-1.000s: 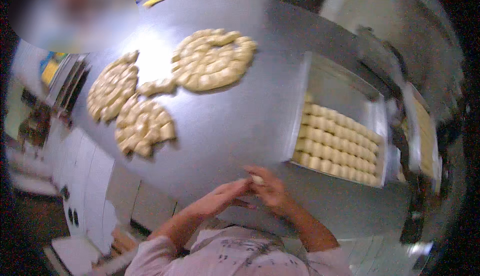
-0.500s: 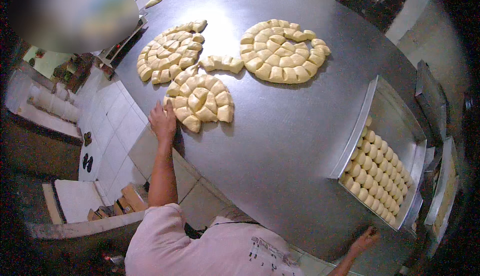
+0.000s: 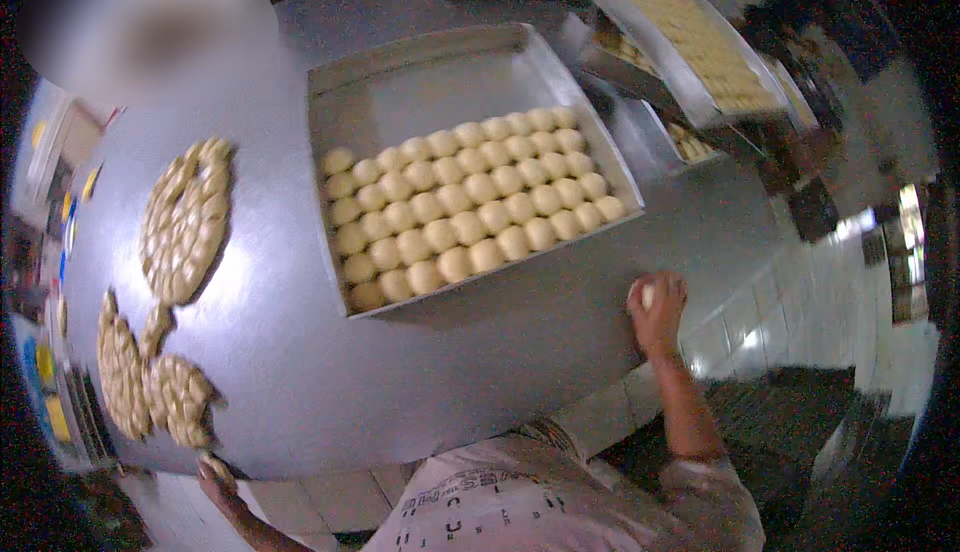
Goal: The person rolls pieces of dough by hand and places them into a metal tray in a production area.
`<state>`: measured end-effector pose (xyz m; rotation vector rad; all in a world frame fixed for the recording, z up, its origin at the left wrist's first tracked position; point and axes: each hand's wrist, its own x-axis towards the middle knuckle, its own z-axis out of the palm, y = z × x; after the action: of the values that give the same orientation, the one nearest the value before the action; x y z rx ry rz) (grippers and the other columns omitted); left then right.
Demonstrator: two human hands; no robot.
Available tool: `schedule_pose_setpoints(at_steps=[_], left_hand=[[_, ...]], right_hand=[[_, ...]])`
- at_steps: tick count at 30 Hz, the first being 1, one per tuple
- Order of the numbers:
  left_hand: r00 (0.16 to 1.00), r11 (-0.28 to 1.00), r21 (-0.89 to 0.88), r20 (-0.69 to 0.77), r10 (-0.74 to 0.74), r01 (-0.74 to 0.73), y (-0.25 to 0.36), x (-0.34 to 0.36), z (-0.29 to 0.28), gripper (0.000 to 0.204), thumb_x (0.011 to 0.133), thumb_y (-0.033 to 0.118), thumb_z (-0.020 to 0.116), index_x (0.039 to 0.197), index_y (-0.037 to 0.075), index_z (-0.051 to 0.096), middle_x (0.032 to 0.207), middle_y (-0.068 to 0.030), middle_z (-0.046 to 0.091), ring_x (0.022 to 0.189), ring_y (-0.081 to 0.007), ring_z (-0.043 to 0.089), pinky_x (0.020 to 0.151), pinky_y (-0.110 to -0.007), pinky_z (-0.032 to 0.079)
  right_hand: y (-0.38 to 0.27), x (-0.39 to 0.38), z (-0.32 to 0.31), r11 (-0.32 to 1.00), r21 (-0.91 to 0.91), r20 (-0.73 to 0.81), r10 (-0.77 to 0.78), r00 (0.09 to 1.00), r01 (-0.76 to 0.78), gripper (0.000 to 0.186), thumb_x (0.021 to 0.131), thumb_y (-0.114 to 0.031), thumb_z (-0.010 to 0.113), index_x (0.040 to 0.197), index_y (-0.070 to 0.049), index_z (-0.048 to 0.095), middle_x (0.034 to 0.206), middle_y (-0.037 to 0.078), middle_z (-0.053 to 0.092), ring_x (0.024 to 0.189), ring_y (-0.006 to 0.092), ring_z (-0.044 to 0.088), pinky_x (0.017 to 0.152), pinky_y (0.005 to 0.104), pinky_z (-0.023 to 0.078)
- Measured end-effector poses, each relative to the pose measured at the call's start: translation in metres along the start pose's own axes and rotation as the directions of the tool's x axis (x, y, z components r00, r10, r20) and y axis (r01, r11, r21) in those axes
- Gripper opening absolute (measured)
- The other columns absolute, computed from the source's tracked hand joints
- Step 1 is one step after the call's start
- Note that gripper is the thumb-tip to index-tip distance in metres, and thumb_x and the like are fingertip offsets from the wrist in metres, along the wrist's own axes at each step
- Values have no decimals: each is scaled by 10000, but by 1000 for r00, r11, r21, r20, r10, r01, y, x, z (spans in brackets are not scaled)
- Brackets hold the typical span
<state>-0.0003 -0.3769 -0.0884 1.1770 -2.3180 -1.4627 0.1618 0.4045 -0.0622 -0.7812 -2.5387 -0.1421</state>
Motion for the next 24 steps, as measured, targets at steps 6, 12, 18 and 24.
schedule_pose_setpoints(at_steps=[6,12,18,24], left_hand=[[798,883,-373,419,434,-285,55,-115,103,473,872,335,455,1239,40,399,1209,-104,418,1063,-215,425,857,-326,384],[651,919,-347,657,380,-186,117,-140,166,320,882,210,447,1152,40,427,1103,-84,431,963,-211,454,816,-331,419],[723,835,-526,512,464,-163,156,-227,209,457,845,166,457,1273,71,329,1138,-129,410,981,-238,462,795,-358,440],[638,905,-424,701,318,15,129,-197,201,432,778,123,559,1176,34,417,1046,-110,489,953,-205,492,814,-308,417]], right_hand=[[-18,43,14,912,345,102,201,974,-224,250,653,-126,666,819,-28,507,839,157,528,835,334,489,776,452,370],[44,45,24,911,323,119,230,966,-257,257,722,-162,635,917,-48,512,913,165,536,932,367,489,859,476,358],[13,23,9,900,426,-43,115,992,-86,184,716,-90,621,809,-11,482,814,145,507,794,330,476,703,413,387],[37,35,17,972,150,19,182,983,-183,259,703,-108,626,910,-3,512,880,165,518,875,329,481,812,421,377]])
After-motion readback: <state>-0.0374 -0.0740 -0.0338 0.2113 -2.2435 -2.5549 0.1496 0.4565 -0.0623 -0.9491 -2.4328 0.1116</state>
